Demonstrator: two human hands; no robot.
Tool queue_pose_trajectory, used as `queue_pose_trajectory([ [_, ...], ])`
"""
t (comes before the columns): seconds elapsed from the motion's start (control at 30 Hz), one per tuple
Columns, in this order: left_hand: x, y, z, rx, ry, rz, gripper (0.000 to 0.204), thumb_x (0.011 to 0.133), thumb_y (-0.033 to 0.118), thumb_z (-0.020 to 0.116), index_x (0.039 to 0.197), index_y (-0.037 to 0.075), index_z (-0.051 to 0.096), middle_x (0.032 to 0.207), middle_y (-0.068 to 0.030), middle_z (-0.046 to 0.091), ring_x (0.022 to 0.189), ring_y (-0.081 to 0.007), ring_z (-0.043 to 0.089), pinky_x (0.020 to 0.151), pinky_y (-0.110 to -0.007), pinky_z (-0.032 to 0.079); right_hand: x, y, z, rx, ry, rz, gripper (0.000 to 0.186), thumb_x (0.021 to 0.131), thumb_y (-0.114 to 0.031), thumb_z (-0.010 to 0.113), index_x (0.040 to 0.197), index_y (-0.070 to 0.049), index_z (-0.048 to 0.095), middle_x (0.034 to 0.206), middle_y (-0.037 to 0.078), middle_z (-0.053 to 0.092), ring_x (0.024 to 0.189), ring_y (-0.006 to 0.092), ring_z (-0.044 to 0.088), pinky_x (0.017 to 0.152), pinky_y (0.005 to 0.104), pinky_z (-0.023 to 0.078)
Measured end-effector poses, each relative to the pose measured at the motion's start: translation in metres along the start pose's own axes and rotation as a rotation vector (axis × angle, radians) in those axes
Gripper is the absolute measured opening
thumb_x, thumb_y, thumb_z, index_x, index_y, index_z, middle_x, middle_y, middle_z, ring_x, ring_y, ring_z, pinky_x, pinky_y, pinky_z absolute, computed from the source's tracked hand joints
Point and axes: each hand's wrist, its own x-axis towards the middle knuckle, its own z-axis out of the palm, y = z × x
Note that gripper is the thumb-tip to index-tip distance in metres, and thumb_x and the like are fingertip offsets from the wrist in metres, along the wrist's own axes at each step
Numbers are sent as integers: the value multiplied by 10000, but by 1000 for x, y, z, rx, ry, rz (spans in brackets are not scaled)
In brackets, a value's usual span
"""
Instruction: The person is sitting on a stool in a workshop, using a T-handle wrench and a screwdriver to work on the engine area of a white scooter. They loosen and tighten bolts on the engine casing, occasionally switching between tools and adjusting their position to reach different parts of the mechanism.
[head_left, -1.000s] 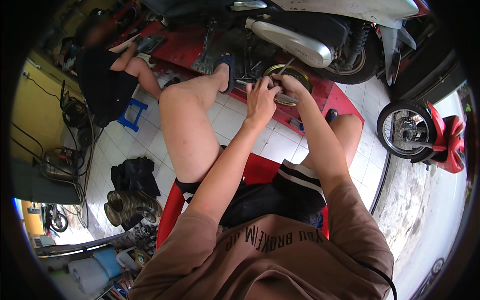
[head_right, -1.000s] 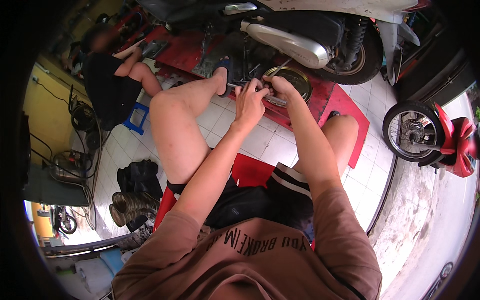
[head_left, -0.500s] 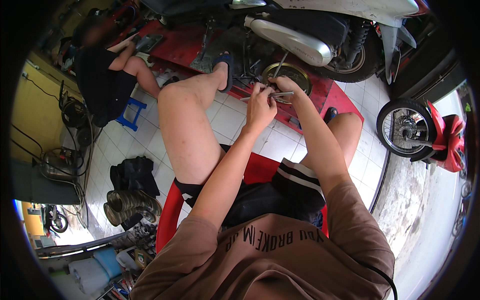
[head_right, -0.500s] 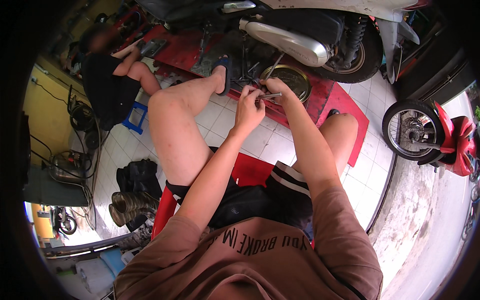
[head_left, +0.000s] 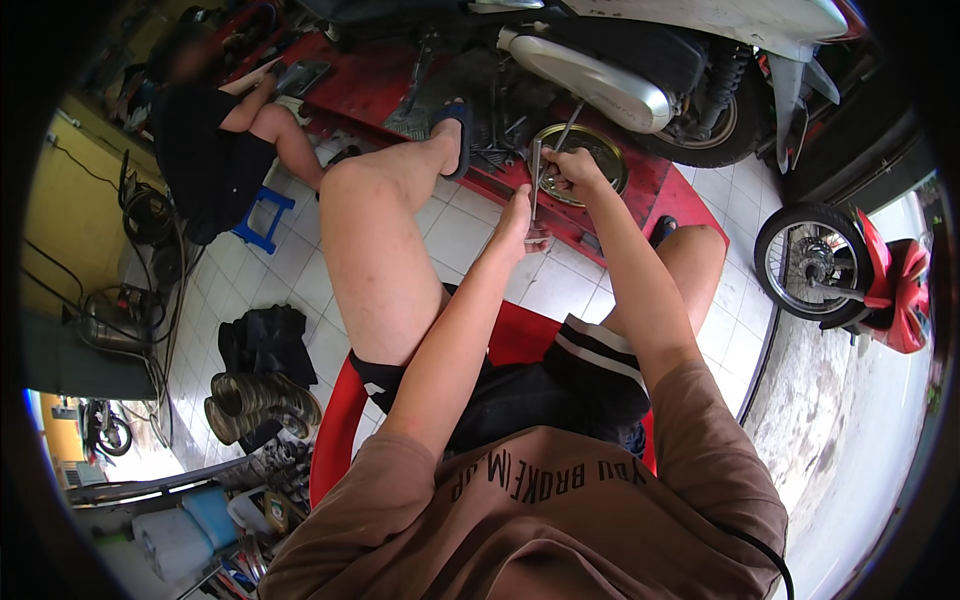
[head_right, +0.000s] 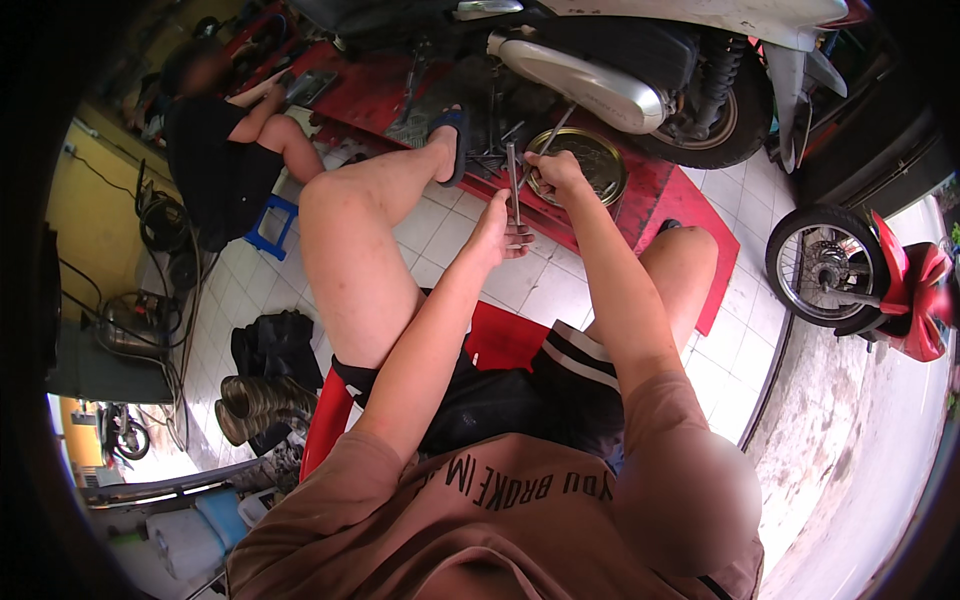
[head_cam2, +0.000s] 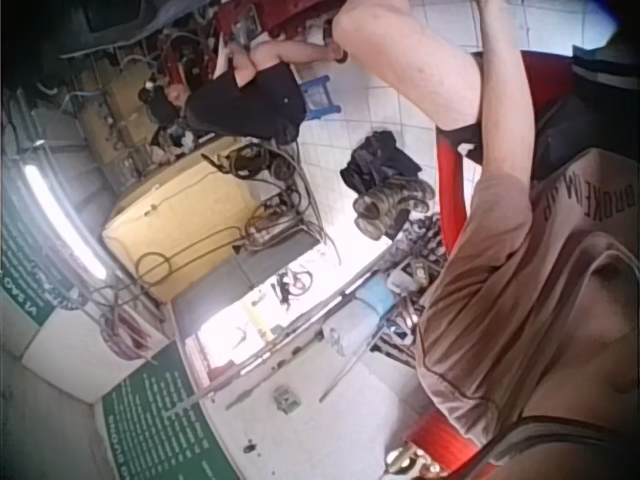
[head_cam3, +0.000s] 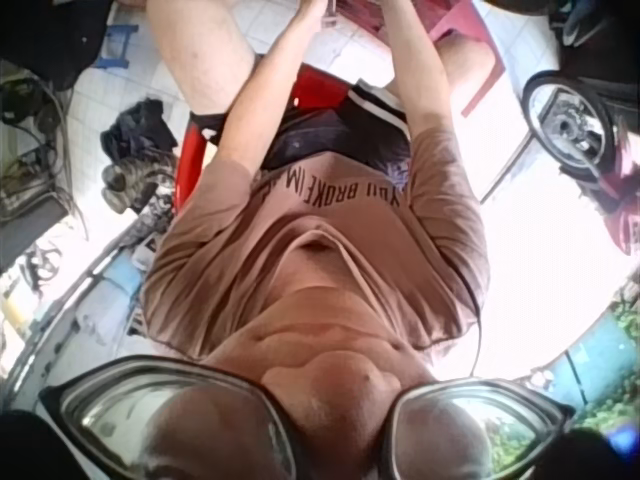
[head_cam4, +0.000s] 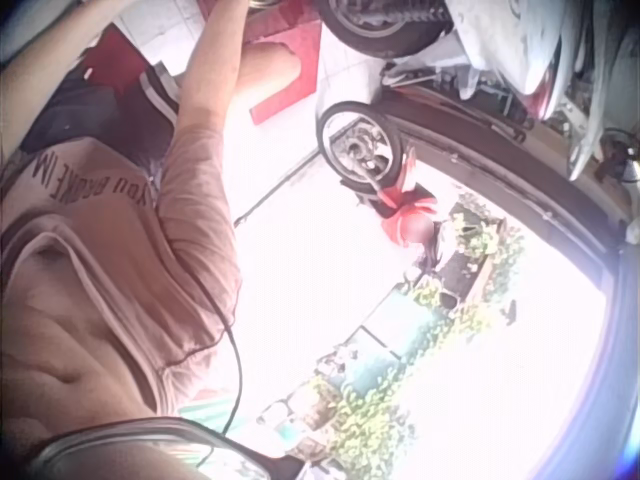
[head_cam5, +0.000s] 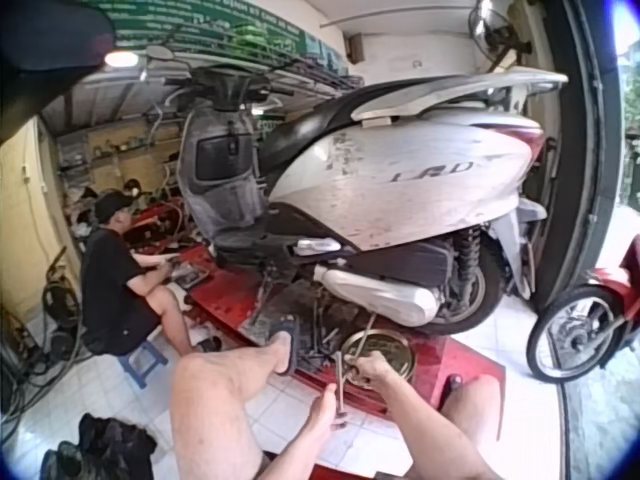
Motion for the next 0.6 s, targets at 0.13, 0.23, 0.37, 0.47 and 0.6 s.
queue_pose_trajectory([
  [0.13, 5, 6, -9, -206, -111, -122, 664, 813, 654, 515, 1034, 29, 477, 867, -115, 558, 734, -220, 599, 534, -264, 436, 0, -1, 4, 5, -12, -2, 269, 895, -129, 628, 661, -18, 557, 541, 9, 444, 417, 95, 324, 392, 287, 206],
  [0.23, -1, 9, -9, -311, -320, -273, 705, 812, 661, 520, 1029, -7, 467, 869, -108, 559, 741, -210, 596, 520, -252, 421, 2, -1, 2, -14, -18, -6, 280, 897, -136, 624, 654, -19, 549, 541, 10, 448, 417, 96, 330, 389, 285, 213],
  [0.37, -4, 10, 2, -562, -286, -298, 565, 828, 573, 590, 960, 28, 523, 766, -73, 516, 629, -183, 541, 498, -253, 410, 3, 0, -4, 11, -58, -23, 285, 900, -141, 615, 652, -22, 541, 542, 15, 458, 423, 101, 347, 385, 281, 225],
  [0.47, 10, 11, 2, -718, -250, -259, 469, 843, 494, 626, 916, 41, 527, 711, -46, 488, 586, -156, 498, 495, -256, 410, 4, 0, -2, -2, -60, -37, 272, 898, -143, 613, 661, -25, 550, 548, 21, 476, 432, 107, 373, 382, 280, 243],
  [0.6, 43, 1, -13, -806, -204, -213, 441, 860, 462, 615, 819, 40, 491, 671, -41, 475, 564, -150, 467, 493, -263, 401, 8, 7, 7, -133, -59, -61, 269, 889, -152, 617, 662, -17, 565, 542, 32, 491, 425, 122, 409, 380, 287, 284],
])
